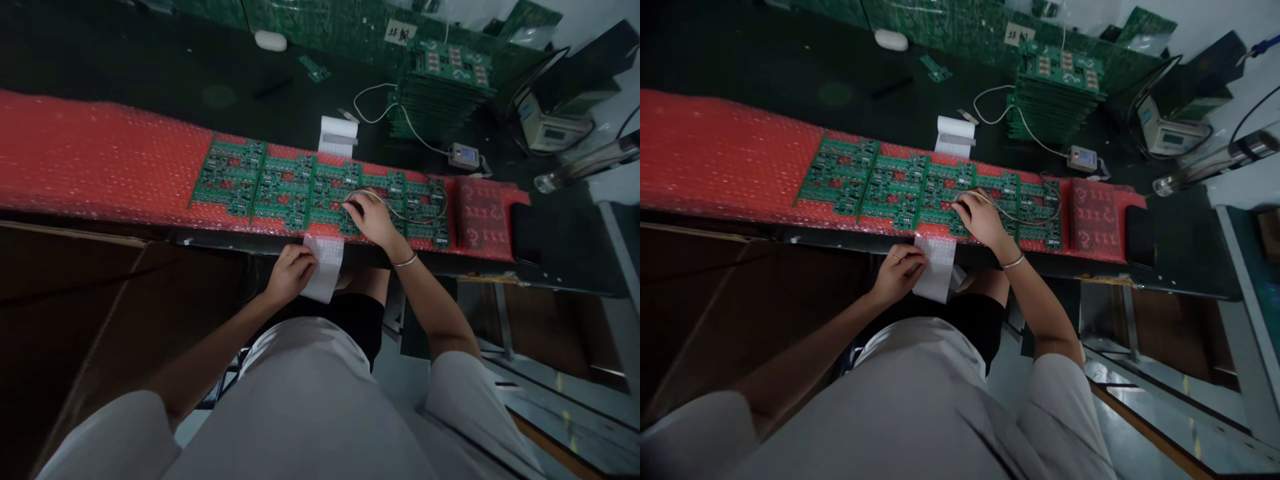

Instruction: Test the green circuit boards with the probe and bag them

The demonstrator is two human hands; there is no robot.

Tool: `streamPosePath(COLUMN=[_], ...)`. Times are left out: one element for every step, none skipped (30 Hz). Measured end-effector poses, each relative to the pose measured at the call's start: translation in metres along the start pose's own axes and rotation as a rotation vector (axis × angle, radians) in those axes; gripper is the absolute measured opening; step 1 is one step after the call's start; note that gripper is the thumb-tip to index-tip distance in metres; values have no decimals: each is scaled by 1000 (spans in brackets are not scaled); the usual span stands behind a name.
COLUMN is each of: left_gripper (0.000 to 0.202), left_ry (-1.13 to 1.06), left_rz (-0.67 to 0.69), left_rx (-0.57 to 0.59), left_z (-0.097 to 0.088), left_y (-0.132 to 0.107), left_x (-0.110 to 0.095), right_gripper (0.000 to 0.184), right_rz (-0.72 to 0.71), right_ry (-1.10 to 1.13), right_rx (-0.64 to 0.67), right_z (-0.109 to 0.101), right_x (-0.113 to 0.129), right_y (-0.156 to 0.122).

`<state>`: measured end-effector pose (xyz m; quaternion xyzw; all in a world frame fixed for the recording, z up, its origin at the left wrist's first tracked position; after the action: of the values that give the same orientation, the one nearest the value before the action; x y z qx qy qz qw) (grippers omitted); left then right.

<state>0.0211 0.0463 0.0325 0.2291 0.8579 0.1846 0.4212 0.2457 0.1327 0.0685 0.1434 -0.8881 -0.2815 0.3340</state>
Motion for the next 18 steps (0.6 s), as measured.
streamPosePath(left_gripper=[16,15,15,15,14,15,15,16,17,17,17,17,17,17,17,17,17,17], left_ry=[-4,-6,-7,-8,-13,-21,-30,-37,-40,-39,-33,-24,-14,-2,12,29,48,67], left_rz=[-3,-3,-2,0,3,8,15,21,28,34,36,33,29,25,23,25,31,37], left_rx=[6,8,9,10,12,16,26,43,67,95,127,160,188,209,224,232,236,235], left_z=[-4,-8,-13,-17,-19,-20,-19,-16,-11,-4,5,14,22,30,36,42,46,48], left_y=[1,5,9,16,25,36,47,59,71,81,91,98,104,109,111,113,114,115], left_x=[-3,-6,-11,-15,-20,-24,-28,-32,-34,-36,-36,-36,-35,-33,-32,-30,-29,-28], right_gripper=[35,35,35,35,36,36,35,34,33,31,30,30,30,31,32,34,34,35], right_rz=[-2,-3,-4,-6,-8,-12,-15,-15,-10,0,12,26,39,50,60,68,75,79], right_ry=[-2,-5,-8,-10,-10,-2,14,37,63,87,105,113,114,111,107,101,96,91], right_rx=[2,5,6,5,-2,-17,-39,-67,-97,-126,-150,-166,-173,-171,-165,-156,-149,-144], right_z=[0,1,1,1,1,-1,-3,-5,-8,-12,-14,-16,-17,-17,-17,-16,-15,-14], right_x=[0,0,0,0,1,2,3,5,5,6,5,5,4,3,2,1,0,-1], right_y=[0,0,0,0,0,0,1,2,3,3,4,4,5,5,5,4,4,4])
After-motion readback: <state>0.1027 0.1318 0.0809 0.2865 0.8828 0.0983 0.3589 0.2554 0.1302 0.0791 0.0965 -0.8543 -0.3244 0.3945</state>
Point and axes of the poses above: each hand's wrist, its own y-axis towards the middle knuckle, its own z-axis out of the palm, x = y × z, the point moved 6 cm from there along y, towards the middle knuckle, and after that the axes turned 15 degrees about -x, right-handed, at the moved point
